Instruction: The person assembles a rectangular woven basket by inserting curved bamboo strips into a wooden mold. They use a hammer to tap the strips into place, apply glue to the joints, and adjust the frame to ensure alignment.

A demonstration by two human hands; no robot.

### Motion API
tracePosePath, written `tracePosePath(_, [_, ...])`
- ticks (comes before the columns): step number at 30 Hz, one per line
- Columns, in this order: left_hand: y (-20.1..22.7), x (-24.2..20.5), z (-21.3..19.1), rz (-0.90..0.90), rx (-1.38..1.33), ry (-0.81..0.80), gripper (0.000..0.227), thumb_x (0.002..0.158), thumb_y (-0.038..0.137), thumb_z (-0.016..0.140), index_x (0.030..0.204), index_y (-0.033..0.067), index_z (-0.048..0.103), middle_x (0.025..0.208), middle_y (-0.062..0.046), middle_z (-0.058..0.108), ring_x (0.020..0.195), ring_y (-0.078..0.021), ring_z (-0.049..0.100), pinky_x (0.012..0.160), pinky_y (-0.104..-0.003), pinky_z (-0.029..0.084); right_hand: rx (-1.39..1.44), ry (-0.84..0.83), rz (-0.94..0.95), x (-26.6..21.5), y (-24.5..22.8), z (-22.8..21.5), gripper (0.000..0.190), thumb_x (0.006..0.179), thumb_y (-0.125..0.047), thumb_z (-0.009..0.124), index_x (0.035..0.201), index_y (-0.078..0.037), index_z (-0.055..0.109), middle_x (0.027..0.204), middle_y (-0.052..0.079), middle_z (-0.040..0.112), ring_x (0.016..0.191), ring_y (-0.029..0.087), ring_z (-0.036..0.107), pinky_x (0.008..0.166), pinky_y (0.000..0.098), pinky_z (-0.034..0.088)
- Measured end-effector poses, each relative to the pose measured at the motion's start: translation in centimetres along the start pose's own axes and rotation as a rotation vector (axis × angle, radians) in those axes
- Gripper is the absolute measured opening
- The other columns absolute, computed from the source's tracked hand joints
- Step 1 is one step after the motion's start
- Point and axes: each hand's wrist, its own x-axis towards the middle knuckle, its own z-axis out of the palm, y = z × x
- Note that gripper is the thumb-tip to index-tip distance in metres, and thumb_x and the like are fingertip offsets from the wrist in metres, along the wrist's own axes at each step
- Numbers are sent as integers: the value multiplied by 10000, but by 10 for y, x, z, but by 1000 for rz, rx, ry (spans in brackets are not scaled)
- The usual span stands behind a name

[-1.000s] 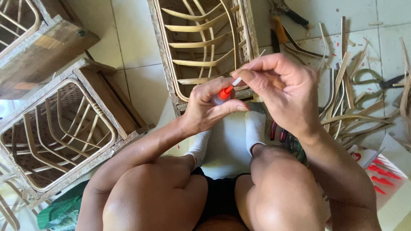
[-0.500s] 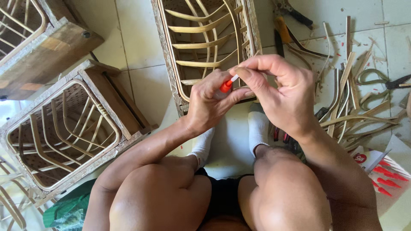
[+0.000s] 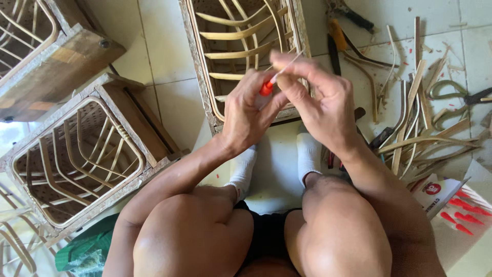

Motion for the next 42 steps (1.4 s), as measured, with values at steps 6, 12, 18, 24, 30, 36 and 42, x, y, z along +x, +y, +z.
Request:
tracePosePath(6, [-12, 1, 13, 20, 40, -9, 208, 952, 84, 807, 1053, 26, 634, 873, -71, 611, 774, -183, 610, 697, -321, 532, -102, 124, -128, -3, 29, 13, 114, 1124, -86, 641, 1194, -70, 731, 1255, 116, 751, 1231, 253, 723, 1088, 381, 570])
tracePosePath(12, [-38, -10, 26, -48, -82, 9, 195, 948, -5, 739, 1119, 14, 647, 947, -65, 678, 835, -136, 640, 720, -265, 554, -234, 186, -152, -8, 39, 30, 122, 1086, -71, 647, 1152, -5, 726, 1235, 141, 741, 1208, 257, 725, 1078, 379, 599])
tracePosePath(18, [-19, 10, 9, -219, -479, -125, 277, 1030, 48, 560, 1300, 47, 500, 1183, -58, 640, 1032, -142, 679, 866, -260, 622, 87, 105, 53, -23, 65, 26, 377, 1085, -133, 644, 1438, -40, 549, 1525, 139, 535, 1372, 258, 613, 1154, 376, 565])
tracePosePath(24, [3, 13, -5, -322, -368, 49, 334, 1086, 101, 420, 1414, 45, 457, 1190, -95, 590, 1112, -164, 574, 993, -307, 483, 345, -92, 235, -52, 83, 32, 597, 1105, -170, 656, 1627, -109, 373, 1383, 123, 663, 1216, 223, 717, 1022, 361, 621])
tracePosePath(30, [0, 12, 8, 17, -339, 9, 209, 1244, 181, 478, 1332, -9, 477, 1290, -199, 599, 1203, -224, 616, 1056, -354, 491, 429, 115, 245, -56, 80, 55, 496, 1054, -206, 745, 1478, -79, 522, 1313, 132, 692, 1156, 219, 734, 1009, 341, 656])
tracePosePath(36, [-7, 29, -2, 99, -323, 66, 532, 1163, 499, 326, 1442, 65, 452, 934, -127, 667, 594, -134, 585, 589, -278, 519, 318, 47, 229, -57, 73, 59, 533, 1001, -240, 764, 1467, -82, 560, 1290, 129, 710, 1075, 215, 764, 974, 358, 680])
tracePosePath(42, [2, 12, -6, -139, -594, 205, 478, 1179, 448, 328, 1342, 18, 459, 848, -210, 587, 496, -233, 538, 539, -344, 457, 256, -44, 195, -58, 72, 71, 503, 1031, -267, 739, 1473, -111, 557, 1322, 101, 685, 1089, 188, 770, 957, 314, 666])
